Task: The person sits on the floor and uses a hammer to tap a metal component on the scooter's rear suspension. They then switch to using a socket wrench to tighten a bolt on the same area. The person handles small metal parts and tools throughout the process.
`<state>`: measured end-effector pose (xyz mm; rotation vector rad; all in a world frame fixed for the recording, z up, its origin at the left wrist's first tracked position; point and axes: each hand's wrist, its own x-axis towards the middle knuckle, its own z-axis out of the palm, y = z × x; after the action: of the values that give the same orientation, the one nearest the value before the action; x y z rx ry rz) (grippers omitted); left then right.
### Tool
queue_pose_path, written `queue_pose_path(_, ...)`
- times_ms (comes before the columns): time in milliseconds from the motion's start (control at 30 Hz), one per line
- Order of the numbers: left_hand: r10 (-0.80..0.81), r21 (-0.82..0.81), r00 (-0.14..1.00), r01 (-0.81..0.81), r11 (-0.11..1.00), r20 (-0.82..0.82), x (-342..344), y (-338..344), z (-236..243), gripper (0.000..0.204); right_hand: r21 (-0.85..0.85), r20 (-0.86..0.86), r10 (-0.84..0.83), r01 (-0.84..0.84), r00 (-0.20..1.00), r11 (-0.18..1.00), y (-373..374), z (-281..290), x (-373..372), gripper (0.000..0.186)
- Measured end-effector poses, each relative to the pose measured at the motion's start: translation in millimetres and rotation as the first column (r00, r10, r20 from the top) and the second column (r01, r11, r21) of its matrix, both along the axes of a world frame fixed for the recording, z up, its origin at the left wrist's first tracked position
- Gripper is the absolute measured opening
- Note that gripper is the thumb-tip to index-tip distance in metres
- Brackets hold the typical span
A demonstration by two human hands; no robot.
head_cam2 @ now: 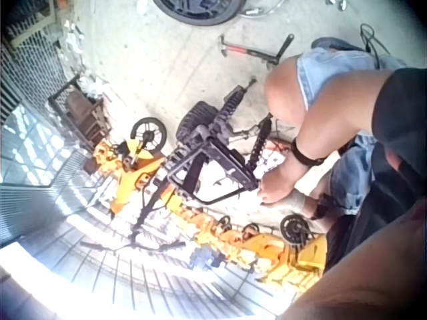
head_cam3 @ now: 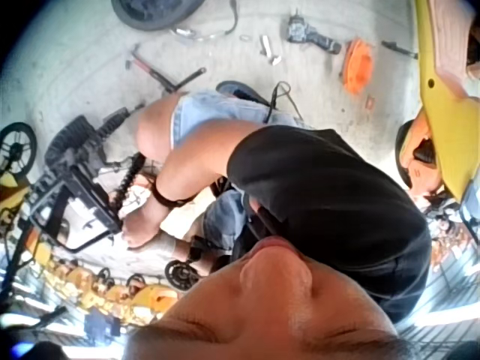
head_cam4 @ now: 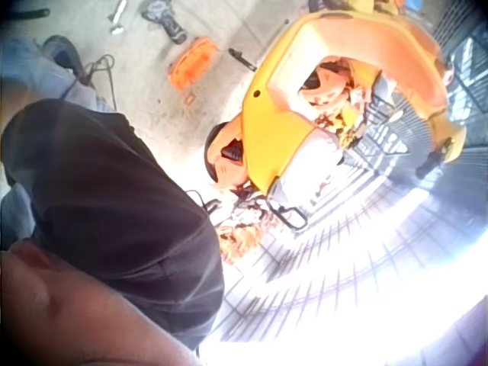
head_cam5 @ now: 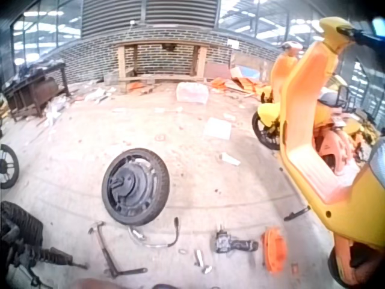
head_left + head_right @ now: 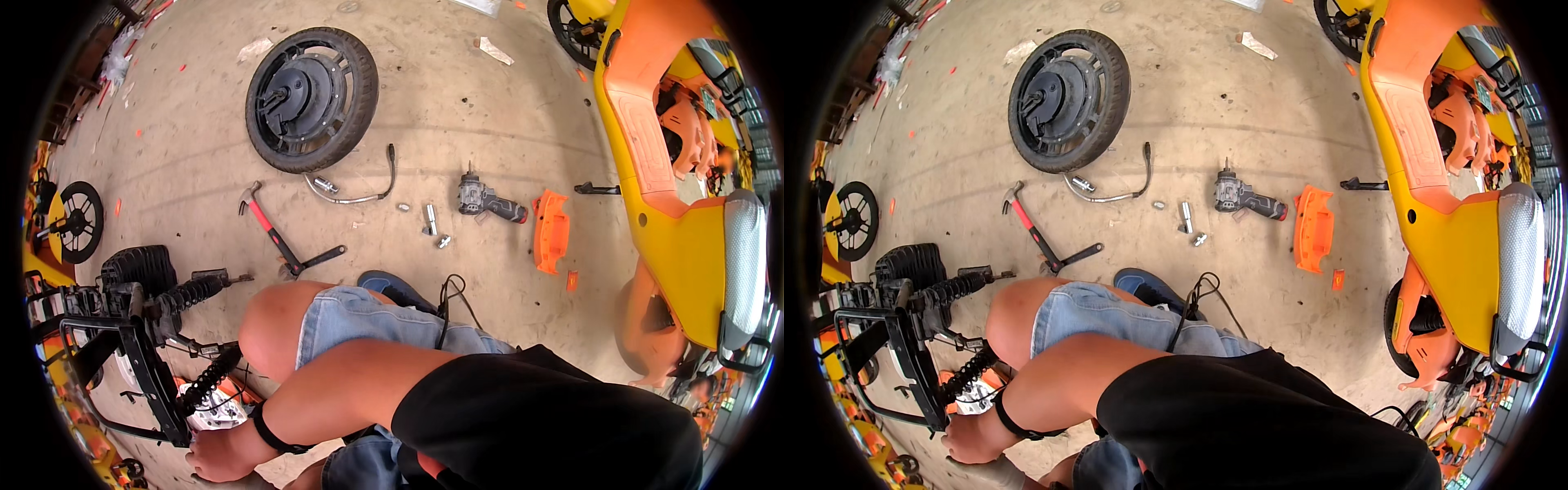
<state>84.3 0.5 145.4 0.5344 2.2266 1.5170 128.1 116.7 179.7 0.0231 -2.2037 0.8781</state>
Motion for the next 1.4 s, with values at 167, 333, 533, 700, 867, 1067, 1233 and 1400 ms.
queue_pose_path(167, -0.005, 0.010, 1.000, 0.005, 1.000, 0.003, -4.0, -0.6, -1.5, 0.041, -0.029, 0.011, 0.012, -0.012, 1.000, 1.000, -2.3, 2.5, 3.1, 0.017)
queue_pose_path(333, -0.014, 0.027, 1.000, 0.013, 1.000, 0.009, -10.1, -2.2, -0.5, 0.040, -0.065, -0.031, 0.003, -0.005, 1.000, 0.998, -5.4, -3.1, -2.0, 0.018)
queue_pose_path(533, -0.012, 0.059, 1.000, 0.011, 0.998, 0.013, -18.7, -8.2, 2.0, 0.039, -0.011, -0.061, -0.009, 0.008, 0.998, 1.000, -4.3, -4.5, 0.0, 0.018)
queue_pose_path(700, -0.035, 0.103, 0.999, 0.033, 0.994, 0.023, -32.8, -13.2, 6.4, 0.038, -0.082, -0.098, 0.021, -0.029, 0.995, 0.996, 6.7, -3.5, 7.5, 0.018)
queue_pose_path(867, -0.064, 0.202, 0.997, 0.054, 0.978, 0.044, -50.8, -33.6, 11.5, 0.037, -0.187, -0.149, 0.033, -0.061, 0.988, 0.980, 9.9, -0.9, 14.6, 0.014)
queue_pose_path(1067, -0.214, 0.163, 0.968, 0.234, 0.959, -0.129, -49.3, -44.7, 6.8, 0.038, -0.253, -0.135, 0.075, -0.108, 0.988, 0.961, 4.8, 2.1, 12.1, 0.011)
queue_pose_path(1233, -0.144, 0.372, 0.839, -0.075, 0.925, 0.526, -49.8, -26.5, 17.3, 0.049, -0.244, -0.060, 0.051, -0.064, 0.997, 0.968, 7.7, 5.0, 21.2, 0.012)
queue_pose_path(1400, -0.277, 0.269, 0.949, 0.231, 0.935, 0.148, -46.1, -41.0, 0.3, 0.042, -0.265, -0.087, 0.051, -0.072, 0.995, 0.962, 5.3, 14.1, 24.4, 0.014)
